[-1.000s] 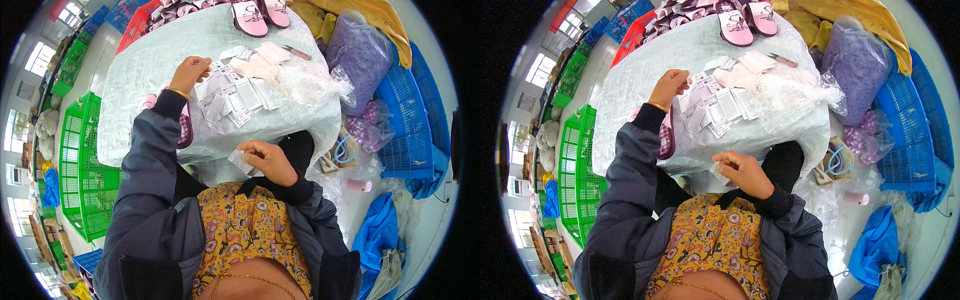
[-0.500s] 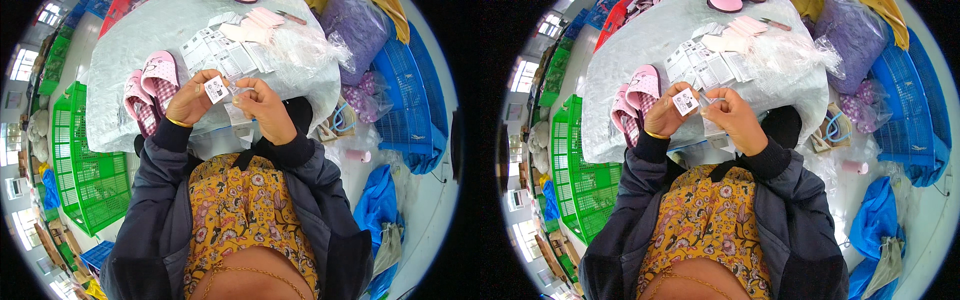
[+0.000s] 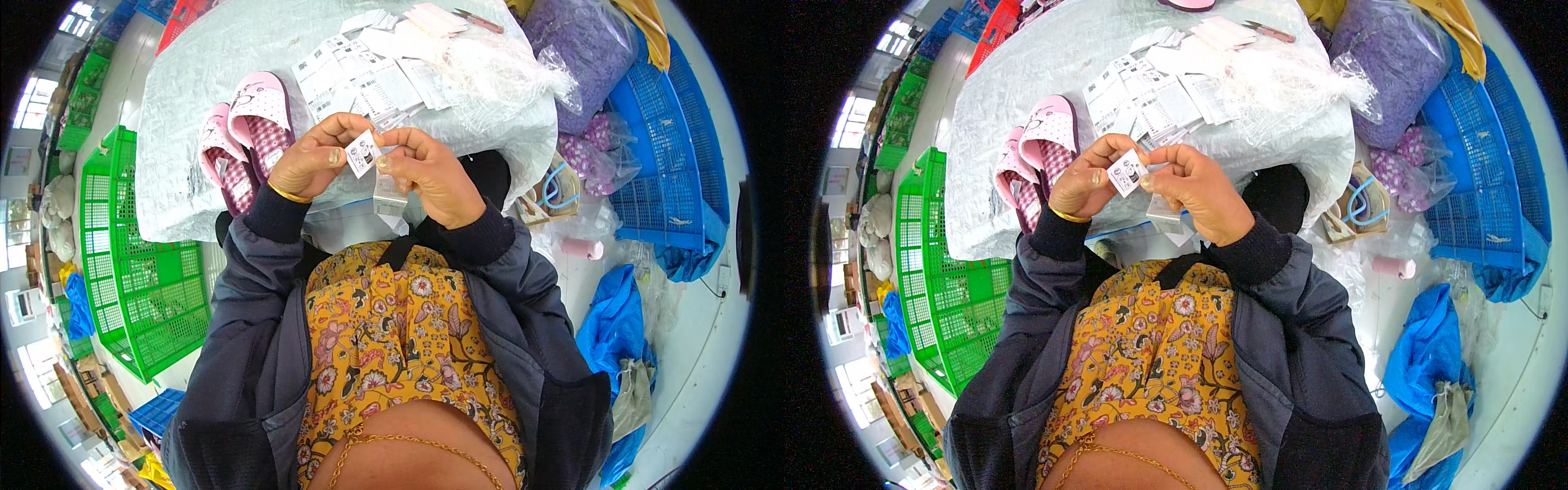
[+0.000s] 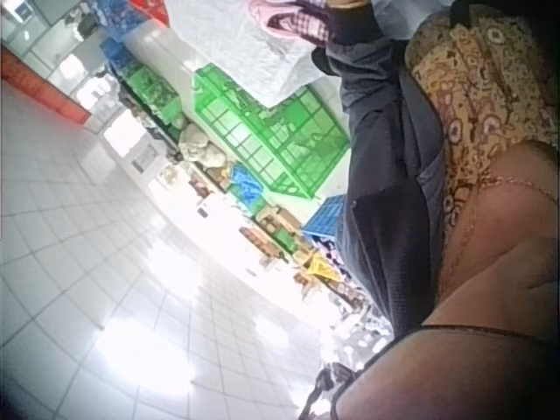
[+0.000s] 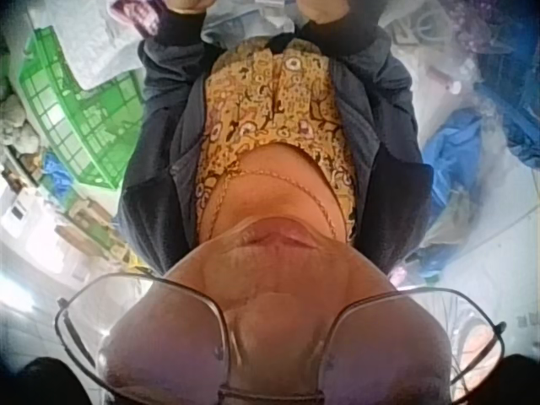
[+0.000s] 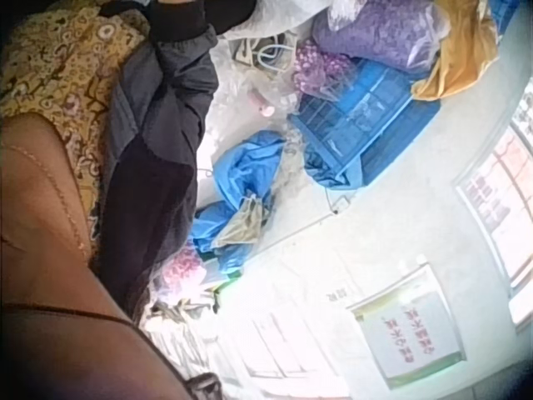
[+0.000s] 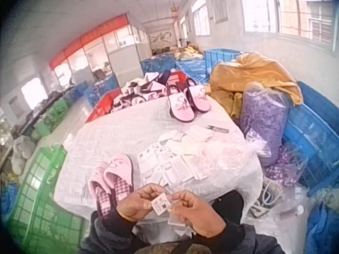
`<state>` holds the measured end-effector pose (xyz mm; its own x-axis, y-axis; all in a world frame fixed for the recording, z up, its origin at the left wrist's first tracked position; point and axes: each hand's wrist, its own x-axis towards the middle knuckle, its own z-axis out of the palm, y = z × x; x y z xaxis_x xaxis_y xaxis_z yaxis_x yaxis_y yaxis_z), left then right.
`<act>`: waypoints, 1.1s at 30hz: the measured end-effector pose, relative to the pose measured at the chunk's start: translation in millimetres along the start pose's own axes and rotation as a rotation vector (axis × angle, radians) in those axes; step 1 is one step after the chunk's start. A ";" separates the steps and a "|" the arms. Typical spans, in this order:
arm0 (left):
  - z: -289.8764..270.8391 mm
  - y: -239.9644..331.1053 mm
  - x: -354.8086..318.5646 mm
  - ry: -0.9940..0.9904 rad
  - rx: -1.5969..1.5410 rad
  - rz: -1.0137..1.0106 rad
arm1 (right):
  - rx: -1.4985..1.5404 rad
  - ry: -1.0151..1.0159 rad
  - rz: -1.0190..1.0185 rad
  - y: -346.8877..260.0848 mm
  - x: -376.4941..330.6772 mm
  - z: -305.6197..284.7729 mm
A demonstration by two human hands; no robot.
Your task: The person repeatedly picks up small paper tags and attaches them to pairs of pink and purple slippers on a table. The person handles the tags and slippers by hand, placing the tagged slippers into a red basket after each attachment.
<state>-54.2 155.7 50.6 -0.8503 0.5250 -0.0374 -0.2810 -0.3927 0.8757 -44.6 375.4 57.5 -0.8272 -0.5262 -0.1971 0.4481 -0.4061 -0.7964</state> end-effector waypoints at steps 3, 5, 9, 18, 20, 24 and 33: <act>0.3 2.9 0.3 -0.032 0.048 -0.021 | 0.004 0.000 0.028 0.2 -1.5 -0.5; 1.1 5.8 -0.5 -0.047 0.102 -0.038 | 0.037 -0.035 0.085 4.1 1.2 -8.2; 3.5 11.9 -3.2 -0.082 0.297 -0.059 | 0.130 -0.064 0.177 9.6 1.2 -13.9; 12.6 13.3 -11.1 -0.013 0.207 -0.058 | 0.044 -0.081 0.146 13.9 -2.9 -15.6; 11.8 12.5 -14.0 0.062 0.246 -0.142 | -0.015 -0.052 0.129 11.0 -5.1 -10.6; 14.1 10.5 -16.6 0.120 0.475 -0.168 | -0.100 -0.053 0.105 11.3 -5.8 -8.9; 32.9 20.6 -29.8 0.216 0.846 0.088 | -0.687 -0.069 -0.154 10.1 -12.1 -2.7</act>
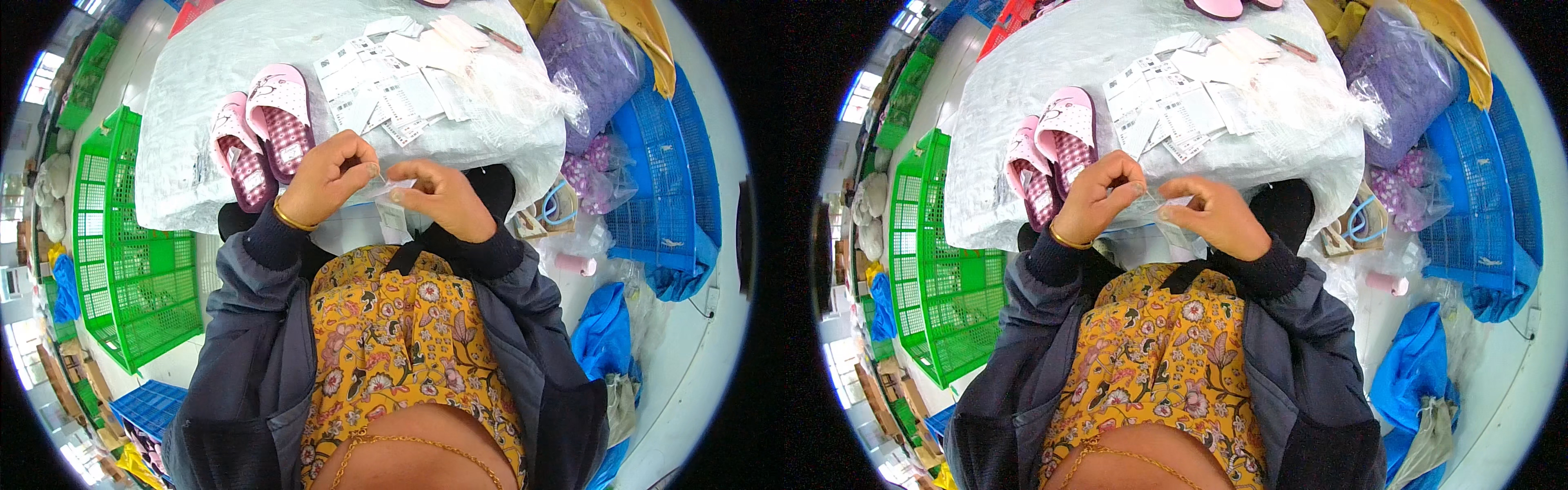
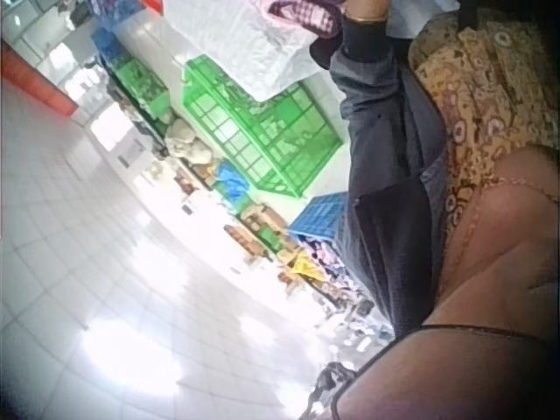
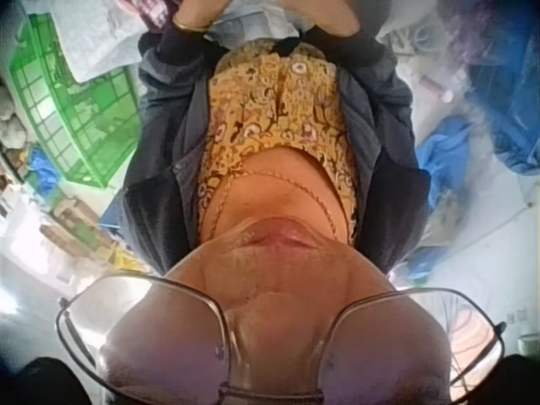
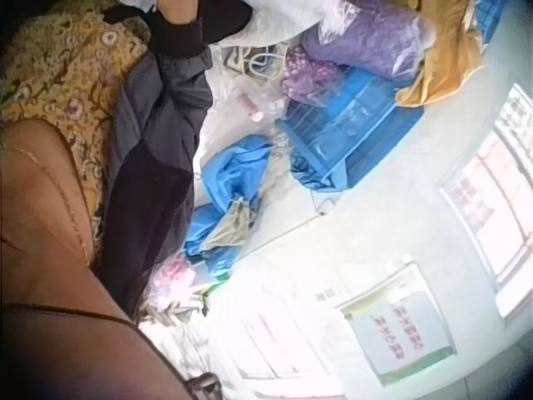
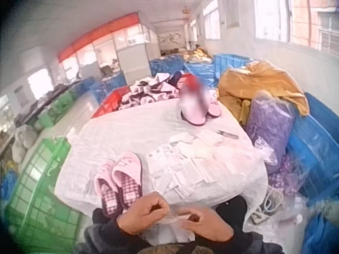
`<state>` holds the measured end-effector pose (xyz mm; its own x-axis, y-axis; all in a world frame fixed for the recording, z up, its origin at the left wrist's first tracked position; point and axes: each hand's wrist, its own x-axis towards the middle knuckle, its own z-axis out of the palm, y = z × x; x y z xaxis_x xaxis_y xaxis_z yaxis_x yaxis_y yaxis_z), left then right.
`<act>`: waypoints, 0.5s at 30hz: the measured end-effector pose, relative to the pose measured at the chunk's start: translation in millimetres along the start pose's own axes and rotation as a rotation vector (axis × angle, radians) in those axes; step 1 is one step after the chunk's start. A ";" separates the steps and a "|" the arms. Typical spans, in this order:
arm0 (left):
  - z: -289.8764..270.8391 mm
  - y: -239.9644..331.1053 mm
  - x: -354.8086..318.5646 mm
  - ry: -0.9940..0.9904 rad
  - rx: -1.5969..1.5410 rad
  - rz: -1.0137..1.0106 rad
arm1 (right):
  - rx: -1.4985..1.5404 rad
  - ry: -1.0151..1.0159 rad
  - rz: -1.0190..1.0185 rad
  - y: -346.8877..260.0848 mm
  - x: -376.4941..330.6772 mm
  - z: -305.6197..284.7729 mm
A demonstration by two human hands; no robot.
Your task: The person repeatedly picks up small paper tags and attaches them to pairs of pink and purple slippers on a table. The person handles the tags and slippers by hand, placing the tagged slippers into a red basket after each attachment.
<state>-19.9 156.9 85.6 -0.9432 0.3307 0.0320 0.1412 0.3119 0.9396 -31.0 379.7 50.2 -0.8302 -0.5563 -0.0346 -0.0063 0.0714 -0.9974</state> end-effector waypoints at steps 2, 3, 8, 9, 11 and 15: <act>-5.5 12.3 -9.6 0.086 0.119 0.010 | 0.046 0.058 0.027 -5.5 0.7 -6.2; -5.0 9.4 -11.0 0.107 0.201 0.066 | 0.152 0.065 0.041 -6.7 2.5 -8.5; -2.7 3.5 -17.1 0.160 0.131 0.131 | 0.169 -0.068 0.061 -24.7 15.3 15.0; -3.8 3.0 -19.3 0.170 0.100 0.110 | 0.187 -0.046 0.073 -21.0 18.9 22.4; -6.5 -1.5 -24.8 0.178 0.048 0.078 | 0.113 -0.072 0.072 -20.3 23.4 27.1; -22.2 -11.5 -35.2 0.201 0.148 0.231 | -0.194 -0.095 -0.036 -24.9 29.1 31.8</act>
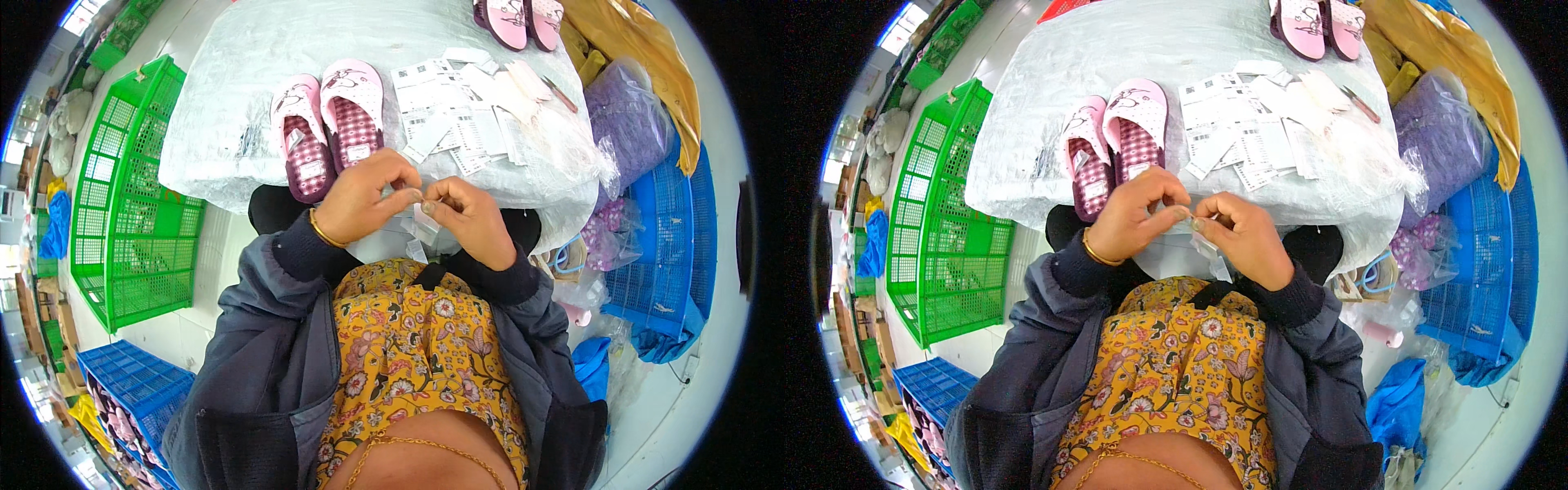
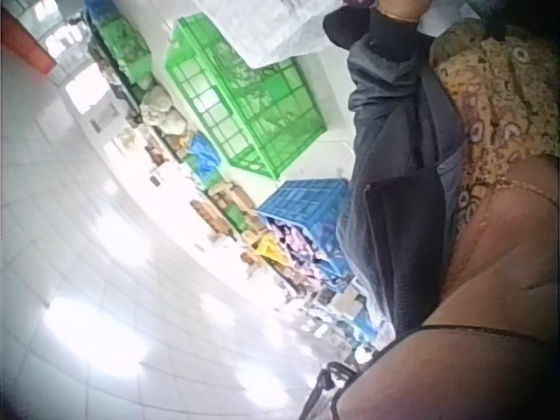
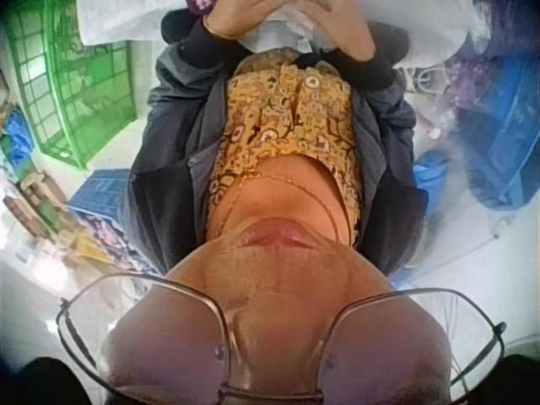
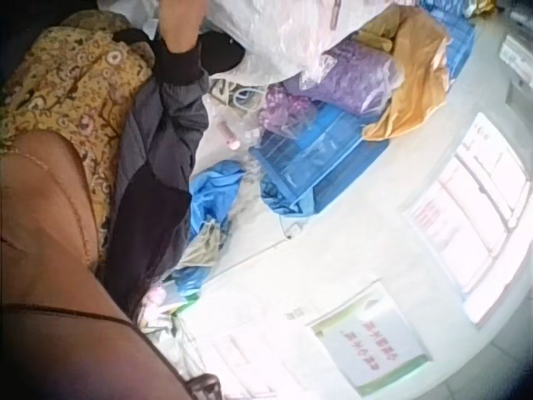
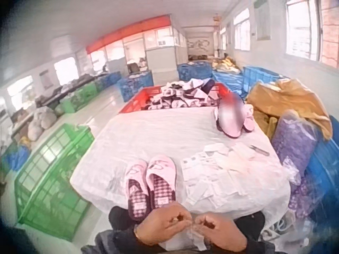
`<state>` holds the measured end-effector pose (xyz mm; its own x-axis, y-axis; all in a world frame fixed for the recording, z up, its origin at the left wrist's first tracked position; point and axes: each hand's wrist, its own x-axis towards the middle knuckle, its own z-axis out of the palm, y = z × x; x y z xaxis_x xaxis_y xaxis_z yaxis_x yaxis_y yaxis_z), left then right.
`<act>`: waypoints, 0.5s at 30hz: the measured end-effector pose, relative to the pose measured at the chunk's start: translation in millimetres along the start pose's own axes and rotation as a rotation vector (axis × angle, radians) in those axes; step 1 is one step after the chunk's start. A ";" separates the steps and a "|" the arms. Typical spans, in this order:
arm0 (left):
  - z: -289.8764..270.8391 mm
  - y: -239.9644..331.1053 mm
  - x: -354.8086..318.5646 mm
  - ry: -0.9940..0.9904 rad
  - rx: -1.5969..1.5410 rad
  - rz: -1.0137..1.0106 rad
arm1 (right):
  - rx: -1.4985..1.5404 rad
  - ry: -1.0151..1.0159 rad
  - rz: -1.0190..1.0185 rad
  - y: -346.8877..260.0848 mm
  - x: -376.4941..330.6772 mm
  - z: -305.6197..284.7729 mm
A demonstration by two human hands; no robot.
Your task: The person repeatedly picks up small paper tags and attaches them to pairs of pink and purple slippers on a table. The person handles the tags and slippers by hand, placing the tagged slippers into a red basket after each attachment.
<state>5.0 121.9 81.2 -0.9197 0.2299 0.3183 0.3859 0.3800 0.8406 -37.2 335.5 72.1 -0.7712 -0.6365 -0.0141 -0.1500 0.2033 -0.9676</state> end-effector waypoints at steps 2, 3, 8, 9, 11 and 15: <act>-24.4 -7.3 -4.2 0.158 0.218 0.112 | -0.009 -0.079 -0.108 -9.1 0.5 -6.5; -39.9 -19.0 -3.3 0.254 0.359 0.219 | 0.107 -0.155 -0.153 -13.3 -0.2 -12.8; -101.3 -44.1 1.8 0.230 0.828 0.196 | -0.123 -0.195 -0.260 -32.6 10.9 -5.0; -108.2 -47.3 3.1 0.195 0.849 0.211 | -0.099 -0.211 -0.308 -39.5 14.1 -4.9; -114.8 -53.6 5.2 0.139 0.866 0.228 | -0.052 -0.234 -0.390 -49.7 16.4 -3.6; -119.3 -64.1 13.2 0.063 0.897 0.257 | 0.132 -0.193 -0.340 -58.4 38.7 9.5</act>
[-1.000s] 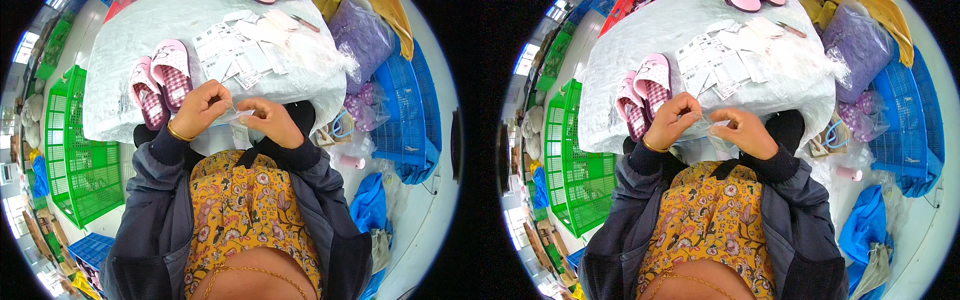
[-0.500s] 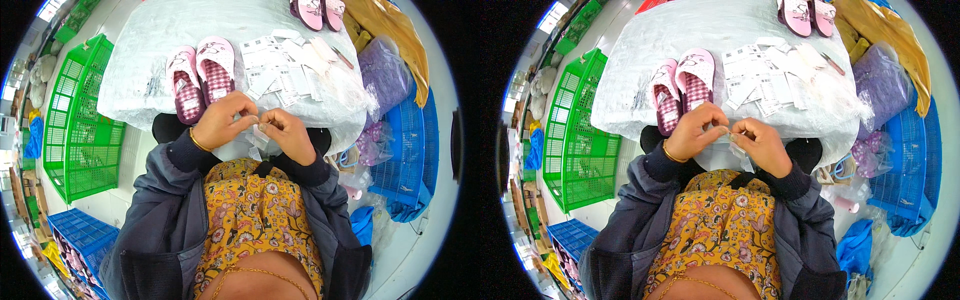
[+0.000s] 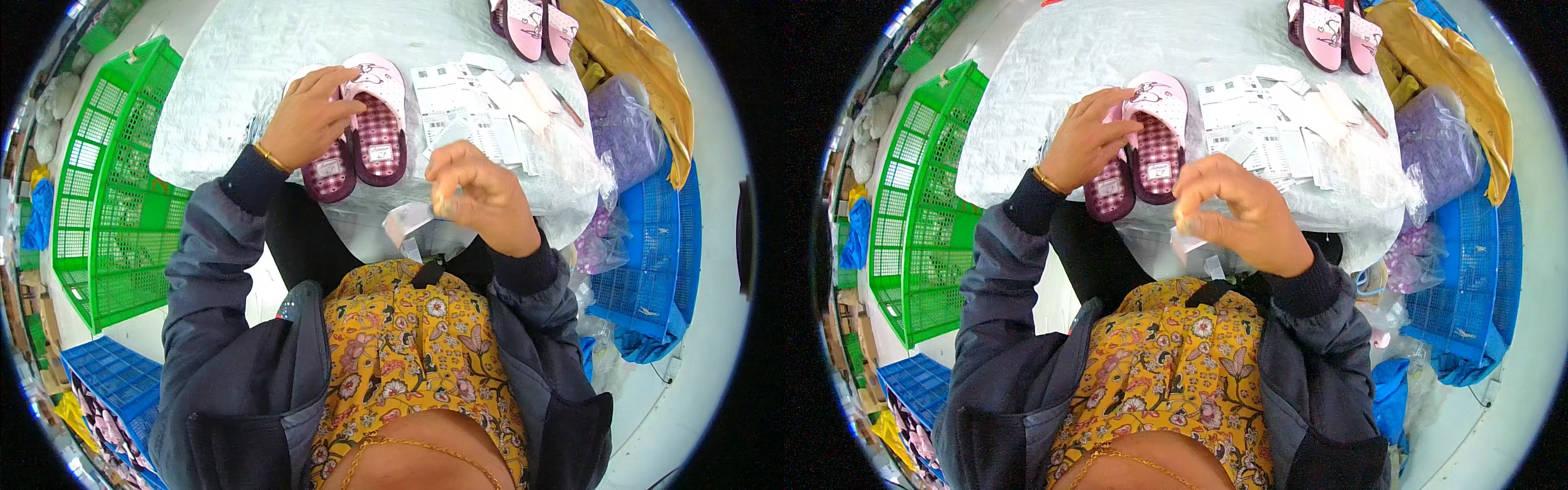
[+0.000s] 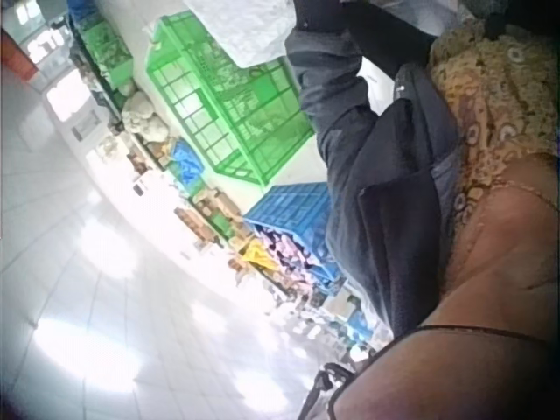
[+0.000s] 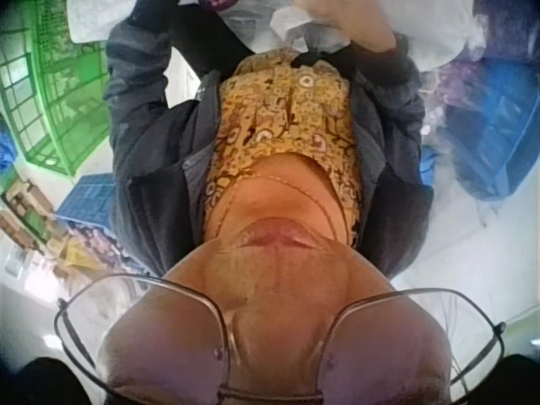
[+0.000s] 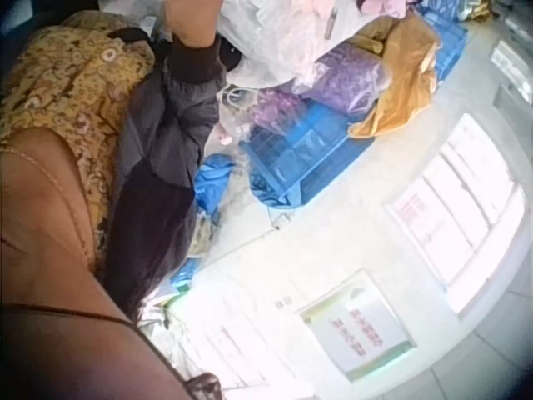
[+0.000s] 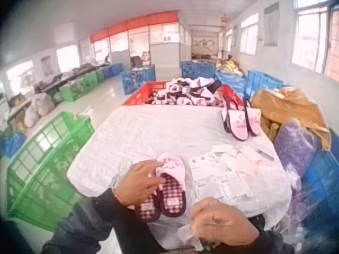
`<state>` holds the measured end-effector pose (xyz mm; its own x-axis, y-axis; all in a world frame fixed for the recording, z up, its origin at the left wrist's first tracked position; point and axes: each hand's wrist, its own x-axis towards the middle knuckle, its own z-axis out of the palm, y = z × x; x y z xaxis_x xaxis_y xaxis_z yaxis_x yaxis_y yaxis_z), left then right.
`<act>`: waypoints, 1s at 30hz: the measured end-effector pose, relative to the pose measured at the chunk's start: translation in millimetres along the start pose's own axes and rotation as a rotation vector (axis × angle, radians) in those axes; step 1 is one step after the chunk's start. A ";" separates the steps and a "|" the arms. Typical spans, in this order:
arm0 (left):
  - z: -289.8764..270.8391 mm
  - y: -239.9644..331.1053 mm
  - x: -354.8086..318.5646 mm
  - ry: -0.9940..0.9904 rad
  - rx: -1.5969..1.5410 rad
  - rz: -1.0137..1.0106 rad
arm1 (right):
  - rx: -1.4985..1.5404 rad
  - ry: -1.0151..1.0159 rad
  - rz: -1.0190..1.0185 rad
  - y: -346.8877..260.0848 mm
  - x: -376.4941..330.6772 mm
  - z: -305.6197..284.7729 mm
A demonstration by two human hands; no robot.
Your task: The person repeatedly picks up small paper tags and attaches them to pairs of pink and purple slippers on a table. The person handles the tags and slippers by hand, placing the tagged slippers into a red basket after each attachment.
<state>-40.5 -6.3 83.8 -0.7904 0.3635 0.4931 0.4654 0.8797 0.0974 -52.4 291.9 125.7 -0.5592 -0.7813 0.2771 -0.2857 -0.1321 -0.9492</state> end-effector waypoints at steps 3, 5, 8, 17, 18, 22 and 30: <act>4.3 -7.5 0.5 -0.036 -0.037 -0.039 | 0.084 0.131 0.138 19.8 37.3 19.6; 8.6 -9.6 4.7 -0.044 0.003 -0.033 | 0.125 0.210 0.267 37.6 58.3 27.9; 15.3 -11.7 9.4 -0.074 0.057 -0.049 | 0.195 0.270 0.358 76.0 75.9 37.8; 23.6 -20.6 10.0 -0.178 -0.014 -0.194 | -0.237 0.347 0.407 111.9 94.3 47.5; 25.7 -22.6 8.3 -0.171 -0.041 -0.198 | -0.284 0.340 0.408 109.8 95.7 48.0; 33.2 -29.5 6.0 -0.145 -0.089 -0.181 | -0.396 0.341 0.389 108.7 97.7 49.8; 37.7 -37.2 4.6 -0.108 -0.144 -0.125 | -0.480 0.359 0.379 116.5 103.6 50.9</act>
<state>-76.4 -25.8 49.8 -0.8798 0.2919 0.3751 0.4073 0.8698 0.2784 -104.0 164.5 36.2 -0.8866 -0.4597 0.0513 -0.2859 0.4573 -0.8421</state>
